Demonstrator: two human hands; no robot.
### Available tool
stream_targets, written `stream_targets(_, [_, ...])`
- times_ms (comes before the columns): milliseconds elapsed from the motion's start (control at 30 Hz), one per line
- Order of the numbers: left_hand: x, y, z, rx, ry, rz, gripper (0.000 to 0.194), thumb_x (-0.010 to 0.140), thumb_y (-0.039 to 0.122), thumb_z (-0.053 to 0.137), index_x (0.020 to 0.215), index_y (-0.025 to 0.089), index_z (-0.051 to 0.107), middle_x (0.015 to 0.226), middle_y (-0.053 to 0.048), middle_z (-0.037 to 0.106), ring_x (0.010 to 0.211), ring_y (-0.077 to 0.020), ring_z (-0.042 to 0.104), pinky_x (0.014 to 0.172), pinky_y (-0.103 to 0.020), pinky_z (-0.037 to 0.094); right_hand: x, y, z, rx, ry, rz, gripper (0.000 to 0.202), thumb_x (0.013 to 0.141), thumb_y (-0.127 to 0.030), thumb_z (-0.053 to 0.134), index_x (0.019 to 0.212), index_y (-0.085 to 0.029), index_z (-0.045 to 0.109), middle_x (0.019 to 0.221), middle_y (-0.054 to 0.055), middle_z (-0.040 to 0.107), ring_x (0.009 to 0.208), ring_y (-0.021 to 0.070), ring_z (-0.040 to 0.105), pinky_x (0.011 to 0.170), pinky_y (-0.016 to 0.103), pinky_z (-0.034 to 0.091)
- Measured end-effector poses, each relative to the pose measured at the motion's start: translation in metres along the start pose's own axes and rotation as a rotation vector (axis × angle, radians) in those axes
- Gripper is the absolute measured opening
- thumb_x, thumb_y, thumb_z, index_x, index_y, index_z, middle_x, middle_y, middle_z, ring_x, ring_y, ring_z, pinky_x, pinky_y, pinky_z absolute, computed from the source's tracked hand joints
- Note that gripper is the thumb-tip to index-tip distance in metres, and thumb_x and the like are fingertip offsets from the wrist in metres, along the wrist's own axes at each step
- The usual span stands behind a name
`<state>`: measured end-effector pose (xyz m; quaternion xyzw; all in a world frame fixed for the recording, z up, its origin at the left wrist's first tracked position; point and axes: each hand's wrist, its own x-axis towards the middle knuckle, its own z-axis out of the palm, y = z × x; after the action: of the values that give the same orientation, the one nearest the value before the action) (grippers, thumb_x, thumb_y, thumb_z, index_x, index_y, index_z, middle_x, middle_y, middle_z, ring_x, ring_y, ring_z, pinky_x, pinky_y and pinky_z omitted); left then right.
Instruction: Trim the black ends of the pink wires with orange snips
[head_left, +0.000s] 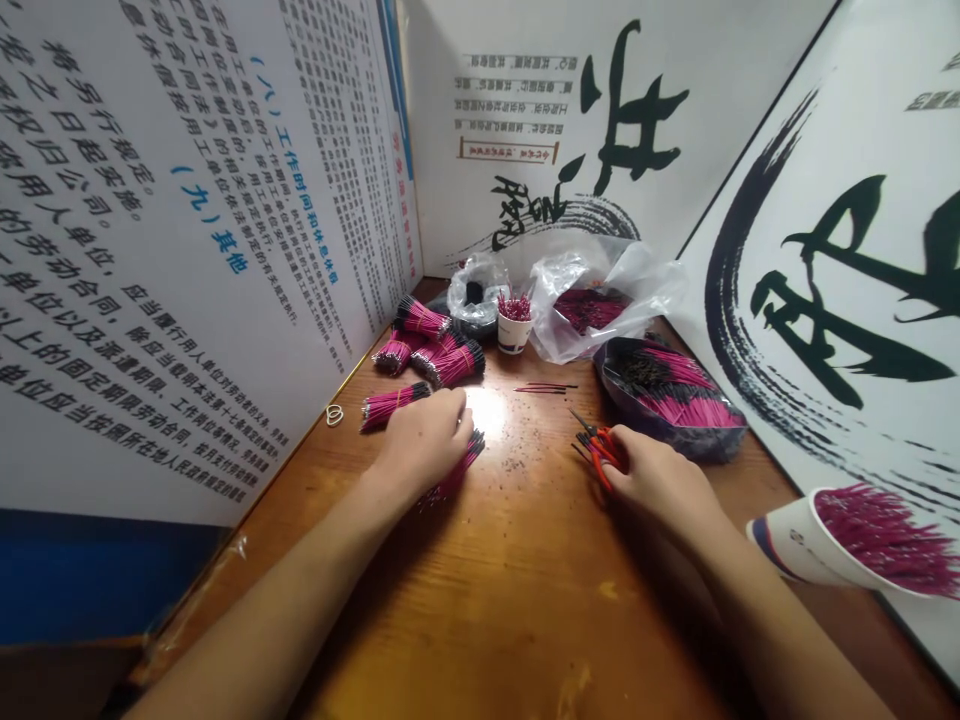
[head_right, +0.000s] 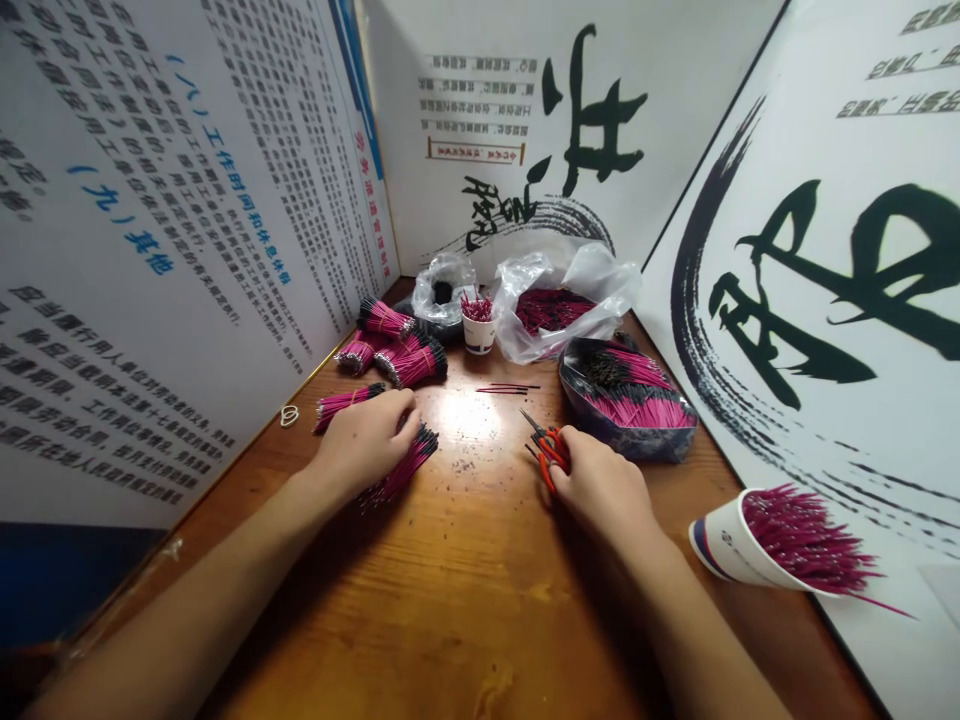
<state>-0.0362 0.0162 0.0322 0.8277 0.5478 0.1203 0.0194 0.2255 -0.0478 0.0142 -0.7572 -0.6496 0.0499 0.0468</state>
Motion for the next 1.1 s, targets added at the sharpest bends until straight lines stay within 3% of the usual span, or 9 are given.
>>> stream_targets(100, [-0.01, 0.017, 0.007, -0.135, 0.053, 0.162, 0.023, 0.095, 0.029, 0.038, 0.08, 0.02, 0.054, 0.082, -0.005, 0.066, 0.072, -0.0182, 0.058, 0.061, -0.029, 0.032, 0.0, -0.002, 0.0, 0.0, -0.006, 0.001, 0.012, 0.084, -0.032, 0.053, 0.077, -0.023, 0.051, 0.081, 0.003, 0.069, 0.07, 0.0201, 0.062, 0.053, 0.026, 0.024])
stream_targets(200, [-0.019, 0.031, 0.016, -0.265, -0.006, 0.373, 0.019, 0.093, 0.025, 0.042, 0.079, 0.02, 0.053, 0.076, -0.003, 0.063, 0.069, -0.0165, 0.055, 0.061, -0.029, 0.031, 0.0, -0.003, 0.002, 0.009, -0.009, -0.008, 0.01, 0.083, -0.031, 0.054, 0.077, -0.023, 0.052, 0.081, 0.003, 0.07, 0.071, 0.0196, 0.062, 0.052, 0.027, 0.023])
stream_targets(300, [-0.02, 0.034, 0.02, -0.346, -0.052, 0.463, 0.02, 0.093, 0.024, 0.041, 0.077, 0.019, 0.053, 0.075, -0.002, 0.061, 0.067, -0.0154, 0.053, 0.06, -0.028, 0.031, 0.0, -0.003, 0.004, 0.017, -0.011, -0.021, 0.009, 0.084, -0.029, 0.053, 0.077, -0.022, 0.052, 0.08, 0.002, 0.069, 0.07, 0.0186, 0.062, 0.052, 0.026, 0.022])
stream_targets(567, [-0.018, 0.022, 0.019, -0.502, -0.132, 0.411, 0.019, 0.092, 0.023, 0.044, 0.075, 0.018, 0.052, 0.072, 0.0, 0.057, 0.067, -0.0131, 0.051, 0.062, -0.024, 0.034, -0.002, -0.007, 0.006, 0.021, -0.003, -0.027, 0.008, 0.083, -0.029, 0.052, 0.079, -0.023, 0.049, 0.08, 0.002, 0.068, 0.069, 0.0189, 0.061, 0.054, 0.026, 0.025])
stream_targets(833, [-0.019, 0.021, 0.019, -0.533, -0.134, 0.417, 0.019, 0.091, 0.023, 0.044, 0.074, 0.018, 0.053, 0.071, 0.0, 0.056, 0.066, -0.013, 0.049, 0.062, -0.025, 0.034, -0.002, -0.008, 0.005, 0.078, 0.057, -0.007, 0.009, 0.08, -0.032, 0.055, 0.078, -0.023, 0.053, 0.078, 0.002, 0.066, 0.066, 0.0191, 0.06, 0.055, 0.027, 0.032])
stream_targets(967, [-0.019, 0.022, 0.022, -0.633, -0.146, 0.408, 0.017, 0.092, 0.024, 0.045, 0.081, 0.018, 0.056, 0.077, 0.0, 0.06, 0.071, -0.0136, 0.052, 0.065, -0.025, 0.036, -0.006, -0.012, 0.005, 0.433, 0.105, -0.105, 0.01, 0.08, -0.032, 0.056, 0.084, -0.023, 0.056, 0.073, 0.0, 0.062, 0.065, 0.0168, 0.057, 0.06, 0.026, 0.041])
stream_targets(1100, [-0.02, 0.027, 0.025, -0.882, -0.178, 0.318, 0.019, 0.095, 0.029, 0.044, 0.088, 0.017, 0.057, 0.08, 0.0, 0.059, 0.074, -0.0132, 0.051, 0.068, -0.025, 0.038, -0.016, -0.027, 0.009, 0.909, 0.023, -0.255, 0.009, 0.076, -0.027, 0.061, 0.081, -0.021, 0.055, 0.072, 0.0, 0.059, 0.066, 0.0156, 0.057, 0.059, 0.024, 0.045])
